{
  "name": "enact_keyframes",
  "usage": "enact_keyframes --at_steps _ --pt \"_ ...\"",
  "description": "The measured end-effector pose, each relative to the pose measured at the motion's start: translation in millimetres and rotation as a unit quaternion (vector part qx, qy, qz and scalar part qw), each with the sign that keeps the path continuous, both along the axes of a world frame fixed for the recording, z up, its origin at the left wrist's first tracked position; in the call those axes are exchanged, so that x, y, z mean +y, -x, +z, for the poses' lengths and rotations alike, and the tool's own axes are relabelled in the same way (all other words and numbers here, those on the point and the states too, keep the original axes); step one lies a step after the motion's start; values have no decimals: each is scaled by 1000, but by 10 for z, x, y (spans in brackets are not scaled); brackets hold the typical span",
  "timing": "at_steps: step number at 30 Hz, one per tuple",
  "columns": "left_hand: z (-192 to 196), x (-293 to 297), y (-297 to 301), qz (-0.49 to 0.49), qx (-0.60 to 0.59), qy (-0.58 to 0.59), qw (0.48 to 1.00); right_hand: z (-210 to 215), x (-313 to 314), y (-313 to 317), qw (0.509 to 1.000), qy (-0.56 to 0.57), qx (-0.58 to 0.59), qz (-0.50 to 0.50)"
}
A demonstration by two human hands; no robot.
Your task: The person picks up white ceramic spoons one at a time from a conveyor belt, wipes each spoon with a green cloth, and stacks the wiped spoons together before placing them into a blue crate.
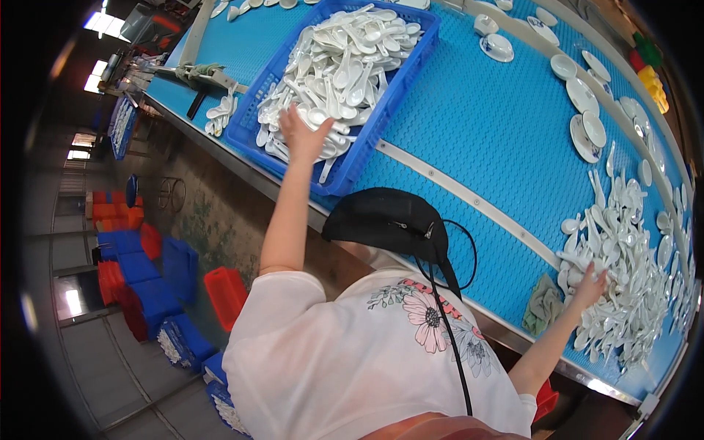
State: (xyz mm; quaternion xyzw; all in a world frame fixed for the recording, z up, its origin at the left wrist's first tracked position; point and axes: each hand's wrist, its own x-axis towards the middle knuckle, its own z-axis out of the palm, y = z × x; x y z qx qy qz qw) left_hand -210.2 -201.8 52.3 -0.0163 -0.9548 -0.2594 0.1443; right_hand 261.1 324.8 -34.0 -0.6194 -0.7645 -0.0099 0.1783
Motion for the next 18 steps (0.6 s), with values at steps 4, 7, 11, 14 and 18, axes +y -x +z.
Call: enact_keyframes --at_steps 4,7,11,14,18 --pt "-37 953 -451 -290 15 -110 950 -355 -348 94 986 -86 -12 144" --pt "-89 1470 -835 -422 -123 -127 889 -305 -1124 748 971 -6 -9 239" --pt "-174 1844 -1230 -566 -245 -82 783 -181 -1969 1312 946 109 36 304" --pt "-305 1935 -1407 -596 -312 -75 736 90 -2279 1311 923 130 115 343" --pt "-528 1929 -1414 -628 -284 69 721 315 -2248 1026 887 157 230 369"
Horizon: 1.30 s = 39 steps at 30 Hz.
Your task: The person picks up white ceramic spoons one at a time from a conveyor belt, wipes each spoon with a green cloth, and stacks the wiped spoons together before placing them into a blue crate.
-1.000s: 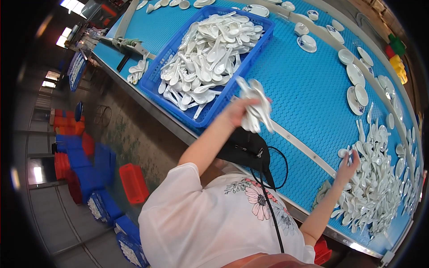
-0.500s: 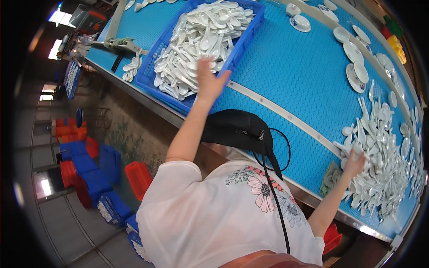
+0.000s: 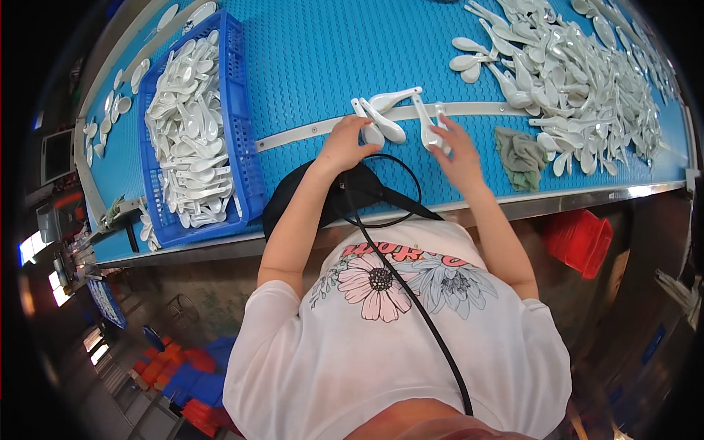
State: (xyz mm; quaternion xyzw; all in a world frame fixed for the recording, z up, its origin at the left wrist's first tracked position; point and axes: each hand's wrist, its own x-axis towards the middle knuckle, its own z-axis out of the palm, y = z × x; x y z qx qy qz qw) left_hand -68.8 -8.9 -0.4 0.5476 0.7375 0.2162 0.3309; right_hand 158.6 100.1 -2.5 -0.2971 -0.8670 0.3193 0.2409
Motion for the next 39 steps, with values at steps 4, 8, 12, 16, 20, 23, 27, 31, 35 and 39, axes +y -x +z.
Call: enact_keyframes --at_steps 4,8,12,16,20,23,27,31,35,39 --pt "-13 -16 59 59 -44 14 997 -26 295 -711 985 -102 -71 -124" --pt "-63 47 30 63 107 -30 992 -197 436 -1384 940 -201 -197 -192" --pt "-67 265 100 30 148 -74 986 -210 513 -1409 972 56 -66 -217" --pt "-126 501 168 60 152 -24 986 -22 457 -947 963 122 54 -235" --pt "-220 634 215 43 159 33 986 248 257 -343 983 136 93 -85" --pt "-246 718 286 42 95 64 993 72 129 -2 999 -30 -27 31" --pt "-362 624 434 151 -118 71 979 -385 -33 90 975 -194 -64 90" --pt "-120 516 461 253 -319 66 911 -408 -62 29 986 -90 -134 42" --pt "95 441 326 280 -496 62 820 -223 4 20 993 -33 -114 27" --pt "349 453 -53 210 -577 60 787 -72 131 -230 949 263 143 -99"
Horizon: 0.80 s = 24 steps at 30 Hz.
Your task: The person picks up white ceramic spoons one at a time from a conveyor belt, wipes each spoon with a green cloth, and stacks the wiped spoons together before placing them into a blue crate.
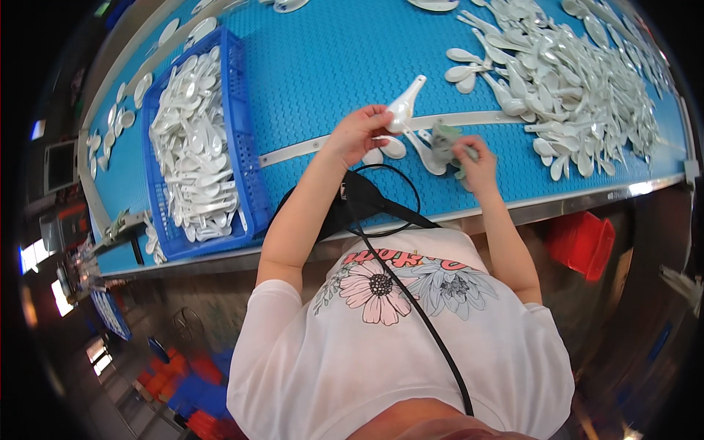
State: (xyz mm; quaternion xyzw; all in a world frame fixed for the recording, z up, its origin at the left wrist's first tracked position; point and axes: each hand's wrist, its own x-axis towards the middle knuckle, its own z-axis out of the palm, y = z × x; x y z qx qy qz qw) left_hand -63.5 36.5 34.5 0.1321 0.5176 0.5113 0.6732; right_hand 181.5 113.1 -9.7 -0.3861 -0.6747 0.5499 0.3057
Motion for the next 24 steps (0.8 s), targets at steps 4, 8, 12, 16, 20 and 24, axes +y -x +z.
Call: enact_keyframes --at_steps 4,8,12,16,20,24 --pt "303 207 -556 -101 -46 -16 994 761 -171 -385 964 67 173 -190" --pt "508 493 -1328 -286 -9 -61 956 1240 -640 -732 911 -372 -112 -138" --pt "386 397 -2166 -420 9 -99 902 975 -962 -1166 852 -385 -208 -288" --pt "496 237 -2280 -470 -69 -56 878 419 -1149 -2579 780 37 -565 -266" --pt "457 332 -1927 -371 -136 -26 918 320 -1735 -3233 869 209 -151 -421" --pt "567 288 -1672 -334 -116 -40 935 217 -1632 -3059 801 220 136 -541"
